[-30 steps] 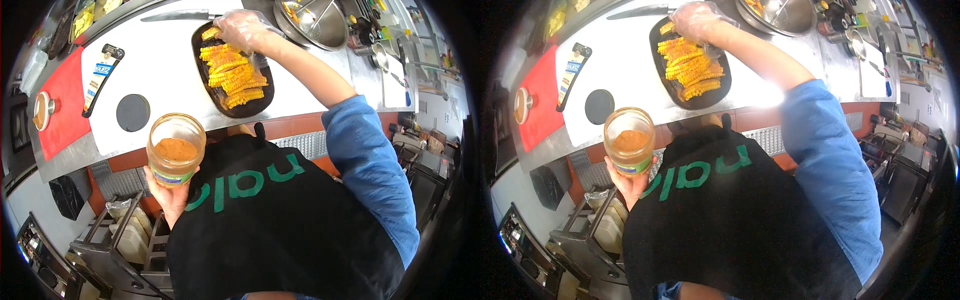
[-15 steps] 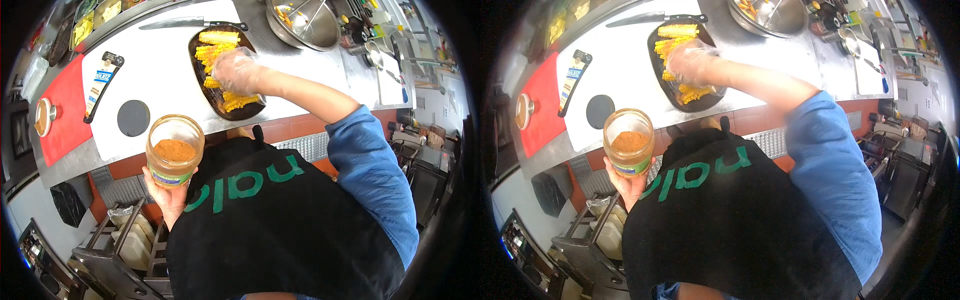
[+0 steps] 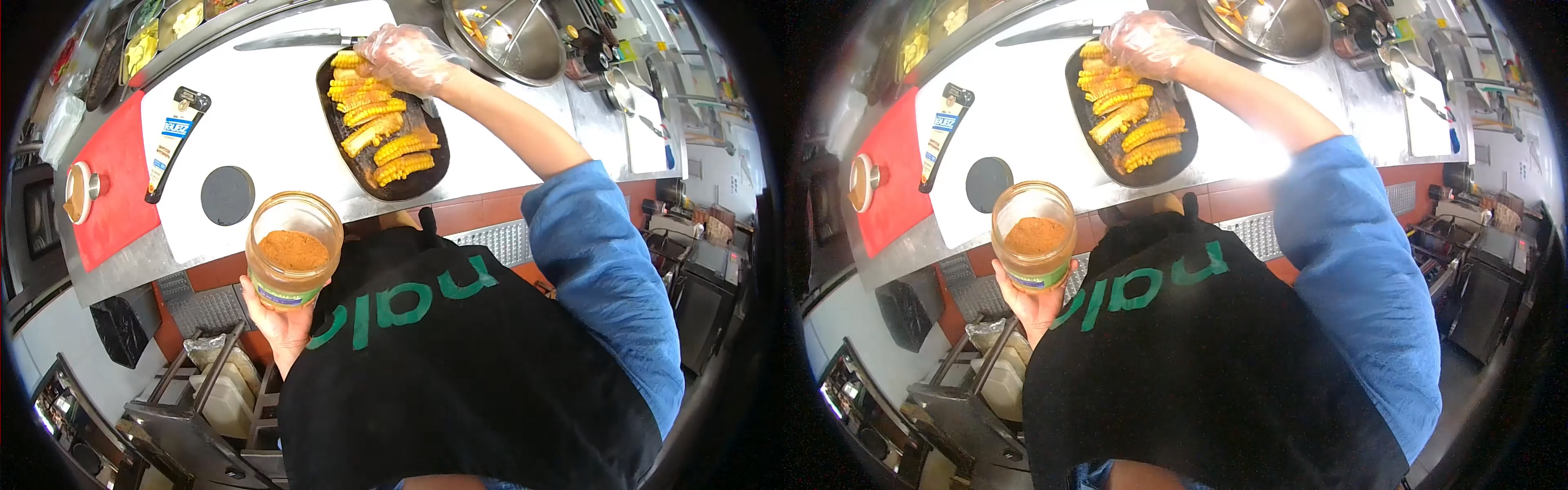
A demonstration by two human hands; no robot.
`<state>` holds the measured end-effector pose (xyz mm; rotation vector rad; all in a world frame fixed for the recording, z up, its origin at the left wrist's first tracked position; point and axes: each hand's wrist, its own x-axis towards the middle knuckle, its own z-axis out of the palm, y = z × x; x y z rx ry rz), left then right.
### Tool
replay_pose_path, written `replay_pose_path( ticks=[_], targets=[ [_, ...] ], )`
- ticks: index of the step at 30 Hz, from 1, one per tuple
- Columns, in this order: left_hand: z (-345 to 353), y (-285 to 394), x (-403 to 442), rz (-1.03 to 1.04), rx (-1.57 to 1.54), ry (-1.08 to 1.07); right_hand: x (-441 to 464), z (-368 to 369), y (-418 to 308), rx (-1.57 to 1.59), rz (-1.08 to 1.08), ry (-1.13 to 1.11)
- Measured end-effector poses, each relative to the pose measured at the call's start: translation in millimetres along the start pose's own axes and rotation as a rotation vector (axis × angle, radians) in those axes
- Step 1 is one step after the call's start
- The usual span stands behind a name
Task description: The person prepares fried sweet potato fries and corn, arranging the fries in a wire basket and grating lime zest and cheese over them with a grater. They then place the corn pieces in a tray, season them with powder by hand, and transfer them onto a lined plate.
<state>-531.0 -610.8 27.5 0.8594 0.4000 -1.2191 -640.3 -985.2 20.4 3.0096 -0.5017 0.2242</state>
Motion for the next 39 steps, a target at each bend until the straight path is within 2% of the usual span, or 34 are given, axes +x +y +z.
replay_pose_path(
  ticks=[2,4,6,8,9,10,12,14,17,20,26,29,32,33,35,37,38,39],
  targets=[
    [-1,-1,0,-0.002,-0.005,-0.003,-6,-2,5,0.039,-0.027,0.037],
    [-2,0,4,-0.021,0.003,-0.020,1,-30,2,0.304,0.146,-0.235],
    [-1,-1,6,-0.024,0.005,-0.022,6,-7,15,0.306,0.128,-0.151],
    [0,0,7,-0.026,0.009,-0.019,11,8,16,0.063,-0.088,-0.045],
    [2,-1,7,-0.013,0.009,-0.017,8,11,11,0.166,-0.152,0.111],
    [3,-3,8,0.000,0.007,-0.014,6,11,12,0.166,-0.155,0.110],
    [8,-2,7,0.005,-0.009,0.003,3,6,9,0.047,-0.135,-0.122],
    [7,-2,7,0.004,-0.023,0.020,1,4,14,0.151,-0.169,-0.051],
    [4,-4,7,0.008,-0.018,-0.057,13,-32,-1,0.241,0.186,-0.355],
    [6,-5,6,0.010,-0.023,0.006,20,-33,-5,0.238,0.198,-0.397],
    [9,-6,0,0.030,-0.034,-0.010,5,-14,-4,0.236,0.184,-0.191],
    [10,-10,2,0.013,0.003,-0.007,11,-8,2,0.202,0.182,-0.286],
    [11,-12,3,0.005,0.029,-0.015,5,-31,1,0.199,0.189,-0.275],
    [11,-13,2,0.009,0.041,-0.039,-5,-21,7,0.240,0.116,-0.069],
    [10,-13,1,0.016,0.042,-0.064,-34,-44,-6,0.267,0.105,-0.044],
    [10,-12,-2,0.017,0.046,-0.050,-66,-63,-27,0.259,0.050,-0.391],
    [8,-12,-1,0.018,0.045,-0.054,-84,-60,-38,0.304,0.021,-0.315],
    [4,-12,0,-0.002,0.046,-0.064,-92,-45,-45,0.268,0.033,-0.404]
  ],
)
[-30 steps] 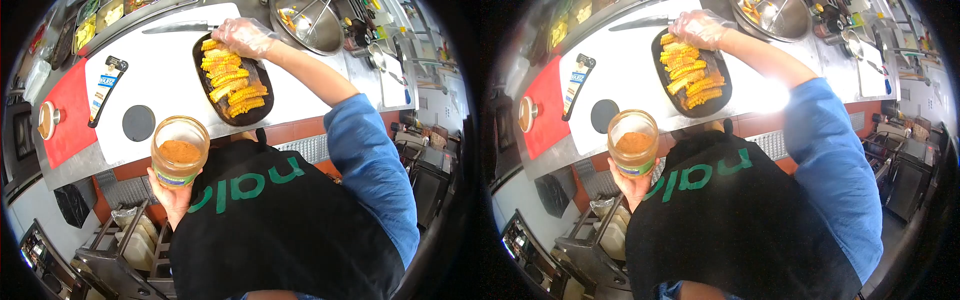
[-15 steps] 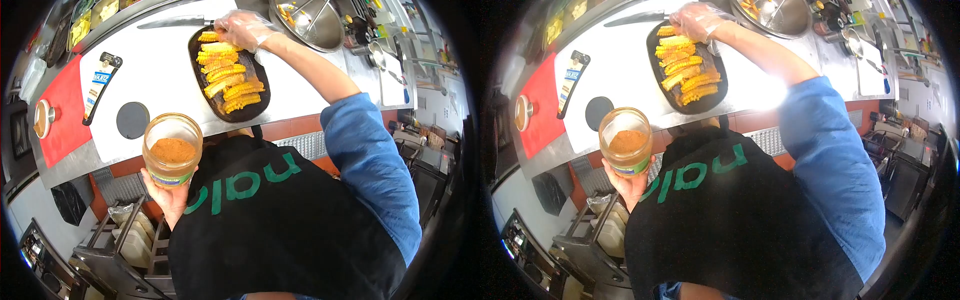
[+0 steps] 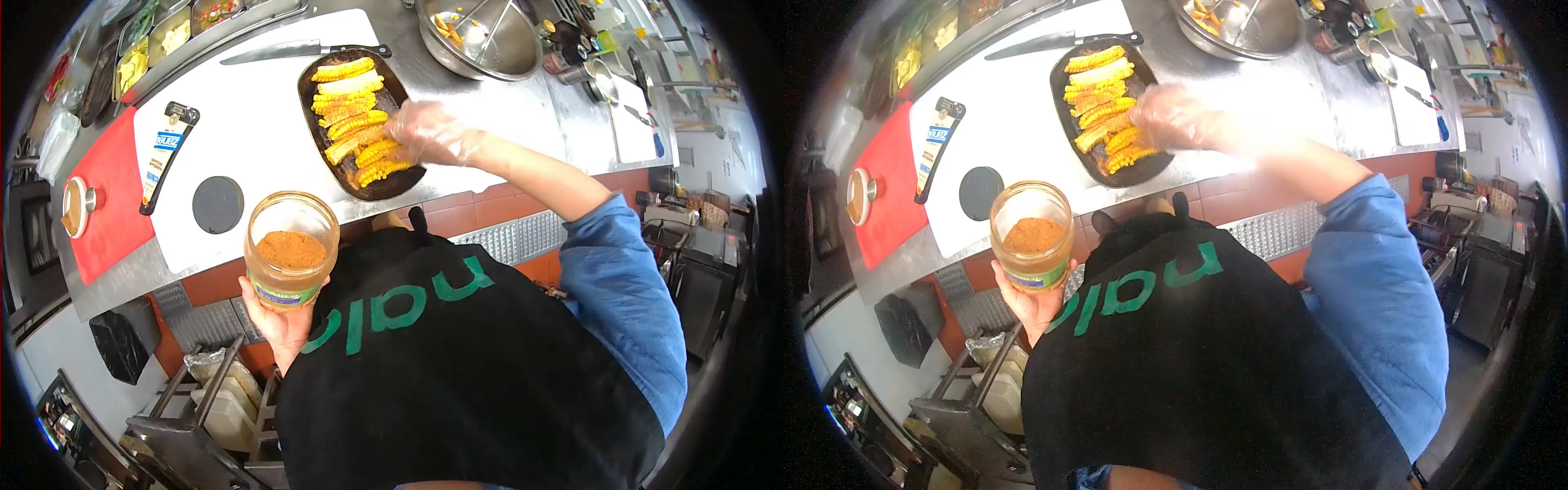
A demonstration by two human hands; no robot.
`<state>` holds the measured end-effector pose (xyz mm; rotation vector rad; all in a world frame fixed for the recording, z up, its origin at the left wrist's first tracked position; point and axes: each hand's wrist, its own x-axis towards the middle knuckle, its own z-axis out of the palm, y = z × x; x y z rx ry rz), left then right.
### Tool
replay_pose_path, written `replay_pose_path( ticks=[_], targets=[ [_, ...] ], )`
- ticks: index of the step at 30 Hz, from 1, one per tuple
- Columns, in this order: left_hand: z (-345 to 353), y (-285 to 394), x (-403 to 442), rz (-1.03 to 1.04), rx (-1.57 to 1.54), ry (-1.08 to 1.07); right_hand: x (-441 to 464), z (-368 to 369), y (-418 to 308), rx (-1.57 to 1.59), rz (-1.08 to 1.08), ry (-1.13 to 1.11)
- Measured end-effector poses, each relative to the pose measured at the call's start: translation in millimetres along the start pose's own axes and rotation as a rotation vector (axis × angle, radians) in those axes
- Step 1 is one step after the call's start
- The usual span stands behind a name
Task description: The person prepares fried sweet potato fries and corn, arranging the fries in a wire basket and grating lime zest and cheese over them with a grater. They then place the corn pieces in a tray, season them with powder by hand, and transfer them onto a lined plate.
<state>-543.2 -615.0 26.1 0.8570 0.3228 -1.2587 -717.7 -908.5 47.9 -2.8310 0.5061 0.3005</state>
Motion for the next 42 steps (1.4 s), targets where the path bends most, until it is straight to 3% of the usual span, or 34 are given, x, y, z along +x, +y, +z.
replay_pose_path(
  ticks=[3,7,10,13,15,17,19,20,21,23,24,29,32,37,40,42],
  targets=[
    [-1,-1,0,-0.022,-0.001,-0.028,-5,14,-3,0.105,0.064,0.118],
    [2,1,-4,-0.001,-0.004,-0.033,-12,-4,-10,0.294,0.166,0.105],
    [0,0,-5,-0.020,-0.002,-0.026,12,6,-11,0.202,0.051,0.143],
    [3,-2,-10,0.000,-0.009,0.011,36,0,-8,0.152,0.110,0.112],
    [-6,-4,-11,0.020,-0.020,0.004,41,6,8,0.113,0.031,0.188],
    [-10,-8,-12,0.036,-0.039,0.006,51,9,27,0.161,-0.173,0.623],
    [-11,-11,-14,0.036,-0.046,0.030,74,-9,34,-0.055,0.051,0.637],
    [-13,-12,-15,0.039,-0.050,0.037,81,-33,24,0.006,0.220,0.459],
    [-16,-14,-15,0.030,-0.056,0.049,87,-30,23,0.007,0.213,0.457],
    [-17,-15,-17,0.021,-0.062,0.064,100,-21,30,-0.113,0.138,0.203],
    [-15,-15,-18,0.025,-0.071,0.078,107,-24,36,0.023,0.178,0.083],
    [-15,-16,-16,0.043,-0.075,0.094,108,-41,53,0.232,0.184,0.124],
    [-15,-14,-12,0.033,-0.072,0.066,82,-49,57,0.402,0.329,0.212],
    [-8,-5,1,-0.012,-0.060,-0.022,22,-37,6,-0.163,0.370,-0.056],
    [-14,2,15,-0.082,-0.063,-0.125,-1,11,-7,-0.385,0.111,0.063],
    [-15,7,20,-0.122,-0.058,-0.156,-9,15,-12,-0.344,0.103,0.112]
  ],
)
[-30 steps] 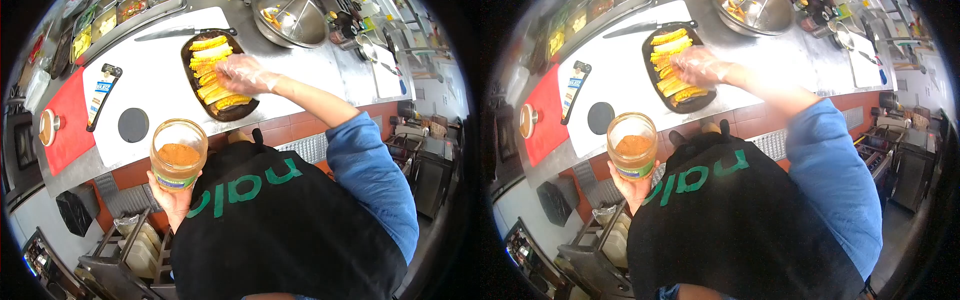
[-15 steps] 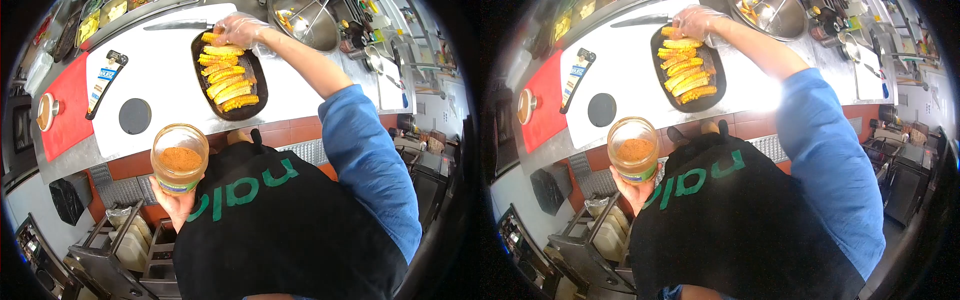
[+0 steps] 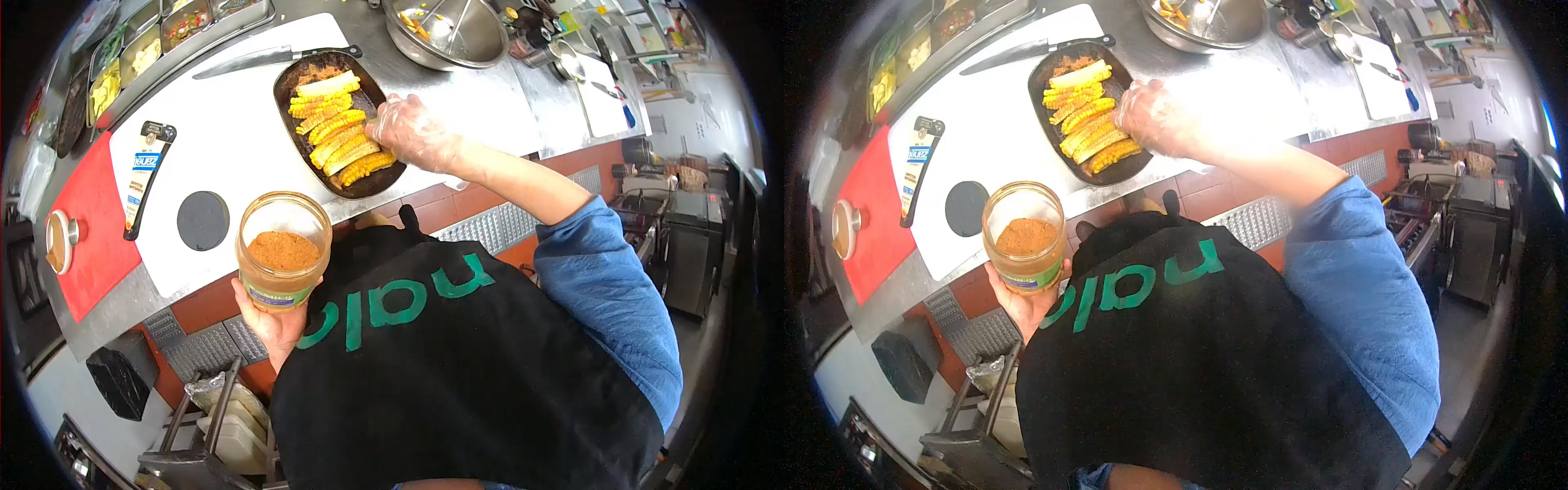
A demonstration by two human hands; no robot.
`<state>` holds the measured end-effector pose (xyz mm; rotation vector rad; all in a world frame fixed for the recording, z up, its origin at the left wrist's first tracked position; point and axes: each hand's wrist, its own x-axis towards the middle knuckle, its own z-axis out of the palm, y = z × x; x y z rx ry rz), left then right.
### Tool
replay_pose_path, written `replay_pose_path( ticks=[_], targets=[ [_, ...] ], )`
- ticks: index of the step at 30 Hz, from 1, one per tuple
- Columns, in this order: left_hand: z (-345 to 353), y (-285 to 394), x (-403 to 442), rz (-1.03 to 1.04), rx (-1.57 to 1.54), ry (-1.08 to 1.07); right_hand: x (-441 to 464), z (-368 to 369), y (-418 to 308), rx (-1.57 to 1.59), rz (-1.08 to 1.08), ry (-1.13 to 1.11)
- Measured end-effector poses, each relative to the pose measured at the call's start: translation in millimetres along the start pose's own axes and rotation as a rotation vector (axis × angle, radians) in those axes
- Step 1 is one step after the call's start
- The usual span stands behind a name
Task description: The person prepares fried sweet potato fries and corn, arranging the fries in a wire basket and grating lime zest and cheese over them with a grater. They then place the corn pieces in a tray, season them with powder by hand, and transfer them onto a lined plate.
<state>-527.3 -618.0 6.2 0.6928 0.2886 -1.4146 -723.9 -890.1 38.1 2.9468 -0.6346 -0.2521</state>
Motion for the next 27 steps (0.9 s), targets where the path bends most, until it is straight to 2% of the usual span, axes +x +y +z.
replay_pose_path(
  ticks=[1,2,3,5,6,8,9,11,12,13,15,16,17,19,20,21,23,25,27],
  targets=[
    [1,3,2,0.006,0.036,0.016,-4,-2,-1,0.044,-0.010,0.050],
    [2,5,3,0.013,0.070,0.033,-14,15,7,0.026,-0.154,0.440],
    [2,7,3,0.007,0.071,0.033,-11,21,5,0.026,-0.149,0.437],
    [4,11,4,0.010,0.064,0.047,-5,33,1,-0.661,-0.125,0.037],
    [3,12,5,0.006,0.065,0.042,-5,23,1,-0.664,-0.120,0.034],
    [1,15,6,-0.004,0.073,0.035,-7,1,5,-0.003,-0.203,0.035],
    [-1,17,7,0.000,0.067,0.033,-7,-3,1,-0.008,-0.209,0.035],
    [-7,20,6,-0.042,0.000,0.037,-9,-8,-11,-0.276,-0.227,-0.022],
    [-8,21,6,-0.035,-0.003,0.040,-8,16,-13,-0.086,-0.088,0.118],
    [-7,21,7,-0.022,-0.004,0.039,-10,32,-3,-0.088,-0.106,0.127],
    [-12,24,2,0.003,0.003,0.049,-4,7,-5,-0.192,-0.053,0.005],
    [-15,24,2,0.045,-0.007,0.034,-1,4,18,0.301,-0.173,0.223],
    [-17,22,3,0.085,-0.017,0.018,9,-38,8,0.235,0.140,-0.022],
    [-24,21,8,0.114,-0.019,0.021,21,-49,30,0.991,0.371,-0.119],
    [-25,22,8,0.138,-0.020,0.028,32,-54,35,1.040,0.491,-0.227],
    [-21,23,6,0.142,-0.016,0.031,40,-43,38,1.045,0.486,-0.225],
    [-5,26,-1,-0.021,-0.171,0.020,51,-17,39,1.698,0.538,-0.012],
    [7,25,-1,0.007,-0.099,0.005,66,-22,32,1.730,0.604,0.009],
    [14,29,5,0.031,-0.023,-0.004,87,-9,40,1.621,0.481,0.078]
  ],
)
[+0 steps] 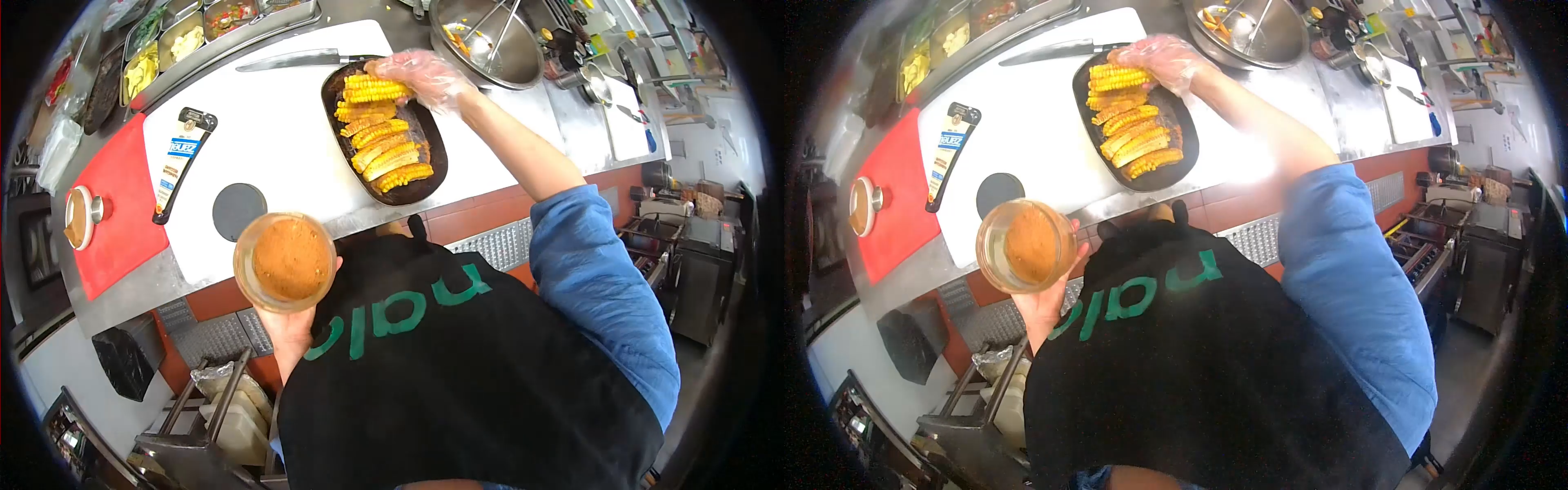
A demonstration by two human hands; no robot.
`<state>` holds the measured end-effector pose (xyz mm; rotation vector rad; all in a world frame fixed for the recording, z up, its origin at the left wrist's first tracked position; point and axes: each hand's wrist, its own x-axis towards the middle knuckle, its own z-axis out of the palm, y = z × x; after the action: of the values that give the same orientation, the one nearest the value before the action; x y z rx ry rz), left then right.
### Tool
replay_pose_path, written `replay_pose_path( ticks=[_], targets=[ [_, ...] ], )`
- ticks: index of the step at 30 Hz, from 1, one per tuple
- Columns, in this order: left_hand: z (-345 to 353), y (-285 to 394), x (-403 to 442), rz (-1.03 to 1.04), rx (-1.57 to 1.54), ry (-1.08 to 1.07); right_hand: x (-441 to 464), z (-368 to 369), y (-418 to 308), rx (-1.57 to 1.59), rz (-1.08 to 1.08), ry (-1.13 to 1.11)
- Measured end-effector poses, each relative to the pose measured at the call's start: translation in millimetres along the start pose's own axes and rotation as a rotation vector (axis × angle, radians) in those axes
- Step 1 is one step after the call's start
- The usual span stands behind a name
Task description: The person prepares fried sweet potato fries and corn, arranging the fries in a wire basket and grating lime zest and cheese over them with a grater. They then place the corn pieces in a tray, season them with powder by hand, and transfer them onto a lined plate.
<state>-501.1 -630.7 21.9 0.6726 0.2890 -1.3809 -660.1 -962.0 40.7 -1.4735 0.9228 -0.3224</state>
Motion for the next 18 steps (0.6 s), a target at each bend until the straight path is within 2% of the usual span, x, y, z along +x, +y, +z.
replay_pose_path(
  ticks=[1,2,4,5,6,8,9,11,12,13,14,15,16,18],
  targets=[
    [4,4,7,0.000,-0.037,-0.021,10,-4,-4,-0.143,0.015,-0.010],
    [9,6,16,-0.003,-0.077,-0.041,18,-5,-7,-0.138,0.015,-0.013],
    [21,13,32,0.022,-0.012,-0.024,30,-6,-7,-0.775,-0.287,-0.034],
    [28,15,39,0.036,-0.023,-0.045,34,-6,-8,-0.923,-0.240,-0.049],
    [35,15,45,0.051,-0.036,-0.067,33,-5,-15,-0.919,-0.237,-0.054],
    [45,13,52,0.061,-0.043,-0.053,22,2,-29,-1.138,-0.153,0.047],
    [50,9,55,0.059,-0.069,-0.061,21,4,-31,-1.276,-0.217,0.154],
    [48,5,61,0.068,-0.042,-0.060,-1,7,-41,-1.086,-0.767,0.337],
    [50,2,66,0.080,-0.048,-0.055,-17,14,-54,-0.986,-0.969,0.296],
    [51,-3,68,0.109,-0.033,0.046,-30,20,-58,-0.808,-1.170,0.152],
    [54,-7,71,0.130,-0.013,0.141,-58,38,-71,-1.245,-1.145,0.075],
    [68,-9,67,0.095,-0.063,0.177,-58,47,-61,-0.647,-1.214,-0.249],
    [71,-13,67,0.077,-0.051,0.166,-73,51,-84,-0.988,-0.960,-0.478],
    [76,-18,66,0.120,0.056,0.161,-65,62,-83,-1.044,-0.627,-0.735]
  ],
)
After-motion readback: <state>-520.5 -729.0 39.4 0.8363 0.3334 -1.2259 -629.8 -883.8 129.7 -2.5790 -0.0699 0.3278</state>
